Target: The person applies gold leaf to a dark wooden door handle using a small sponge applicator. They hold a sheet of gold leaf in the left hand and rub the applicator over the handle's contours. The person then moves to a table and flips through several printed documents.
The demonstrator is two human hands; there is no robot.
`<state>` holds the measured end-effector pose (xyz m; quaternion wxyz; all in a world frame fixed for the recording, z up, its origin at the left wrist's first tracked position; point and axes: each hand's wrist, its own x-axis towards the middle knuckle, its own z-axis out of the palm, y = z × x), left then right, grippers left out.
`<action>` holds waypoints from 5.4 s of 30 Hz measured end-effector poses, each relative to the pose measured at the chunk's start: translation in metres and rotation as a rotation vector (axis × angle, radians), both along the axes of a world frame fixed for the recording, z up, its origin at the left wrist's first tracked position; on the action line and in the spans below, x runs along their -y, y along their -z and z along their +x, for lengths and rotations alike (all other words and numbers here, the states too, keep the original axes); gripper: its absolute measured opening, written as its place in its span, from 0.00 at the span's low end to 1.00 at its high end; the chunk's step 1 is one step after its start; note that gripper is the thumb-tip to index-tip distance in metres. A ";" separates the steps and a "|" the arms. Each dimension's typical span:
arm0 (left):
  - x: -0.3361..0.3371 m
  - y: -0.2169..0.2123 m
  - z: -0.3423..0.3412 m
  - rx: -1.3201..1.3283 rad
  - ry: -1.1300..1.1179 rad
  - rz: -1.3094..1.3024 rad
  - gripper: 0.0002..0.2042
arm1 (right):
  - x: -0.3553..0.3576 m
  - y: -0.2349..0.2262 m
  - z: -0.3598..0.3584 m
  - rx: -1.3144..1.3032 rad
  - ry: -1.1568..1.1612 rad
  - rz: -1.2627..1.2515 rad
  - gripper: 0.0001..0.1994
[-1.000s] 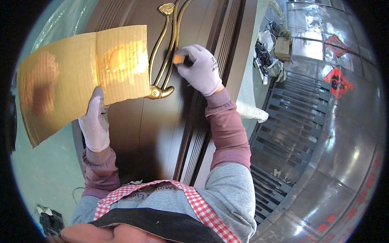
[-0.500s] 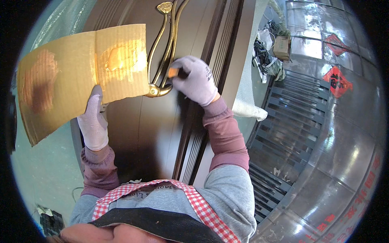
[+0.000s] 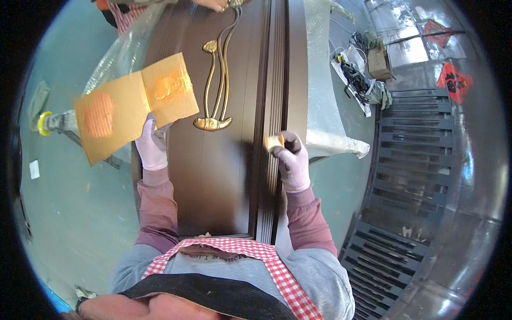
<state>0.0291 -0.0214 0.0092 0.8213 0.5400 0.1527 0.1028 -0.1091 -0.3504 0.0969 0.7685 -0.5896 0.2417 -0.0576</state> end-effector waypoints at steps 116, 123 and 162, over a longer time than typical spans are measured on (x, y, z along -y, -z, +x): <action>0.251 -0.127 -0.457 -0.386 -0.520 0.425 0.11 | 0.031 -0.124 -0.038 0.997 -1.417 -0.664 0.14; 0.267 -0.120 -0.440 -0.413 -0.929 0.290 0.15 | 0.058 -0.026 0.148 0.563 -1.199 -0.600 0.11; 0.379 -0.148 -0.405 -0.954 -1.122 0.876 0.21 | -0.074 0.035 0.253 1.353 -2.165 -1.539 0.12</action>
